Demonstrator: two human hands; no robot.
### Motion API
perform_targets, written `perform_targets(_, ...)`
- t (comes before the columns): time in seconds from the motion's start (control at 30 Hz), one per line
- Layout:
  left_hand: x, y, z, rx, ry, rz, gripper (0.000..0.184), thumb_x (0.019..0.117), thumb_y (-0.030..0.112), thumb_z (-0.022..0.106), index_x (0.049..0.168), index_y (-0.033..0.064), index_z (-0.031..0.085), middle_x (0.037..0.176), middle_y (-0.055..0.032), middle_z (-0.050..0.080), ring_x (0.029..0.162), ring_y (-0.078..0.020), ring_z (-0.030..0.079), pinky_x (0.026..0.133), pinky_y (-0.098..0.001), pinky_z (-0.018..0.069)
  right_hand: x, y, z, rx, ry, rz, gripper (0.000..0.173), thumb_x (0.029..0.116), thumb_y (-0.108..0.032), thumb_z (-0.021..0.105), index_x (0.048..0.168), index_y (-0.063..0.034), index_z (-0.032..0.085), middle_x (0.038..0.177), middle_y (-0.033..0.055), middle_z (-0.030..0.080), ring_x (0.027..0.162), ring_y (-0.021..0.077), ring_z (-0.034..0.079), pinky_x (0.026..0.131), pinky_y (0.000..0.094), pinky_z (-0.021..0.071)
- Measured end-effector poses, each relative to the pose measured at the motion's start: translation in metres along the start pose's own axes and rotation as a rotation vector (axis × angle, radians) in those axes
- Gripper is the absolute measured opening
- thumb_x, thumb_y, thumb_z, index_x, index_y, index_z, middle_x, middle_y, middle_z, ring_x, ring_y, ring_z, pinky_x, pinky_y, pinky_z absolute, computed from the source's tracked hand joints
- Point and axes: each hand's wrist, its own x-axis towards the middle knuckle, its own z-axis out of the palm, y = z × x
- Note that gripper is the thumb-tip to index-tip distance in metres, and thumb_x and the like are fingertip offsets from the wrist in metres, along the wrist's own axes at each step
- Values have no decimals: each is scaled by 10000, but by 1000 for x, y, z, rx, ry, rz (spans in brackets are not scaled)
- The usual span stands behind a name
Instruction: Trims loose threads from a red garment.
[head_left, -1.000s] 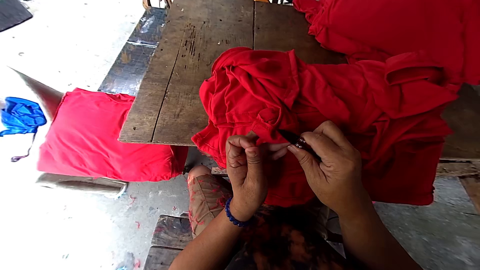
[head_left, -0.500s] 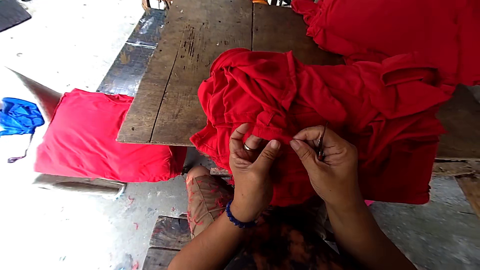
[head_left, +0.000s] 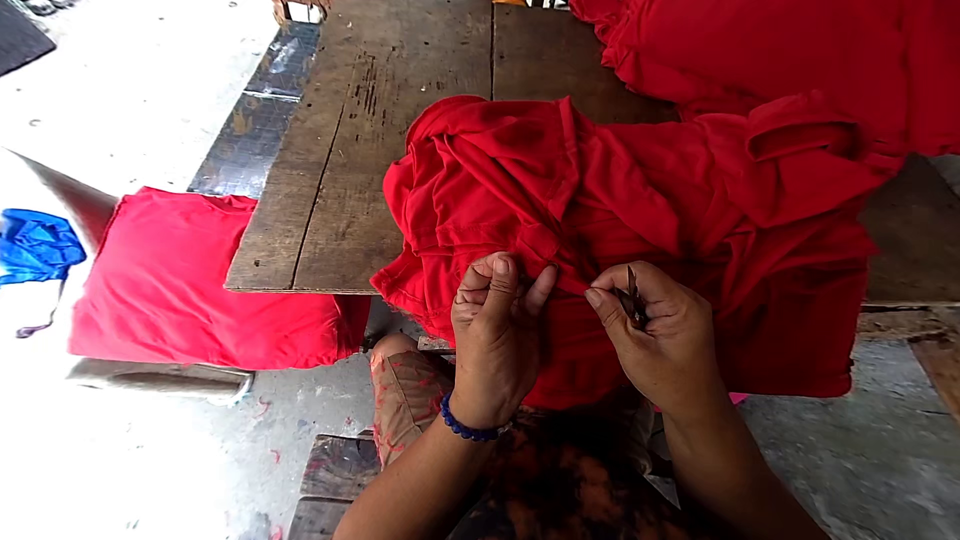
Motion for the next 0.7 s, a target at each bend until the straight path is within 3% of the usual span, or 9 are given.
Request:
perform_targets(0.13,-1,-11,-11,114,-164,161,82,1047,109,565,1027,118,643,923,-17,695,850,-134,730,868,-372,630,0,-1,0,2,62,38,84,897,-5,678,979,-19,669,752,-61,565,615,-72,478,544,56,395)
perform_targets(0.23,-1,-15,-15,164,-218,242,54,1014,101,625,1052,115,661,930,-19,715,853,-133,739,853,-372,638,-3,1,-3,-37,65,-27,275,880,-145,761,1088,-38,616,892,-43,582,724,-55,521,619,78,444)
perform_targets(0.33,-1,-17,-19,208,-264,284,62,1006,117,642,1064,127,663,989,-7,688,917,-112,716,872,-346,627,-7,4,-7,-192,50,-146,244,962,-226,710,1046,-17,618,992,24,516,825,-6,511,682,94,436)
perform_targets(0.43,-2,-19,-21,255,-266,317,58,993,128,663,1042,154,680,998,21,680,907,-81,695,838,-301,620,-10,7,-5,-366,66,-195,275,986,-270,701,1020,1,667,1023,84,500,820,47,521,681,133,449)
perform_targets(0.7,-3,-25,-28,459,-343,429,83,1009,150,648,1078,178,685,1007,63,679,929,-41,668,831,-258,591,-6,6,3,-447,101,-246,268,994,-276,691,1019,-9,673,1009,90,509,822,83,529,670,169,443)
